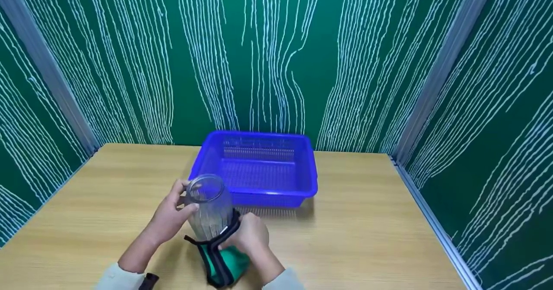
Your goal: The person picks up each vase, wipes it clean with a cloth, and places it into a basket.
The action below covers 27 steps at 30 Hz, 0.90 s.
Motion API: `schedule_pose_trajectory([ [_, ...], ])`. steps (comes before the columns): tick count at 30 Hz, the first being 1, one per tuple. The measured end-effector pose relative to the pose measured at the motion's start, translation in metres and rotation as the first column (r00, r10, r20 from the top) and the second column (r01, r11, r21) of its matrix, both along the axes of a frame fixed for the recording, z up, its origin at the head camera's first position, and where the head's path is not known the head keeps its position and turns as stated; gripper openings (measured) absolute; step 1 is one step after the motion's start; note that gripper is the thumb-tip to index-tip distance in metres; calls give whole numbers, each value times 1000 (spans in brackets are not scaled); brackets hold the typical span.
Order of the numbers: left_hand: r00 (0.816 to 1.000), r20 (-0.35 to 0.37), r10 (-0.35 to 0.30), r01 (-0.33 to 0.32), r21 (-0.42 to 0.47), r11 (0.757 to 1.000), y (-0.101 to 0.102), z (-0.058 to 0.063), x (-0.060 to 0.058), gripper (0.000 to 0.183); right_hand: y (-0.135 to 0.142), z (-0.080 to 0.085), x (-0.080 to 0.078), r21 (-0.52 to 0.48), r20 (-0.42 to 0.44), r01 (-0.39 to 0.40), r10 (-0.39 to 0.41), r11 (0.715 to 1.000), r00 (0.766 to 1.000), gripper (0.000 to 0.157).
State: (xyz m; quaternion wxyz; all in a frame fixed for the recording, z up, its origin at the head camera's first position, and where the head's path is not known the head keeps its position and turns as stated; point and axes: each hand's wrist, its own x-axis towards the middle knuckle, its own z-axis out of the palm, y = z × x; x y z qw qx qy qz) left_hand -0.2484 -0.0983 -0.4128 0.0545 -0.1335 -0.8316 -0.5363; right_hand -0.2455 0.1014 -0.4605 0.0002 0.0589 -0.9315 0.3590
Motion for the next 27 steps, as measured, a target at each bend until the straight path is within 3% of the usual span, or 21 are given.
schedule_pose_trajectory([
  [5,999,-34,-6,6,-2,1000,-1,3,-3,37,1,1,-2,-17,7,-25,25,1000,1000,77],
  [9,1000,-21,-6,6,1,1000,-2,4,-3,39,2,1,-2,-37,29,-27,29,999,999,84],
  [18,999,-24,-27,28,21,999,-4,2,-2,45,5,8,2,-111,50,-79,85,991,995,83],
  [22,996,-57,-68,70,32,997,-7,-2,-3,35,7,14,5,-162,56,-97,108,982,993,84],
  [27,991,-98,-91,97,50,994,-9,-6,-5,28,7,21,9,-170,6,-88,90,982,996,92],
])
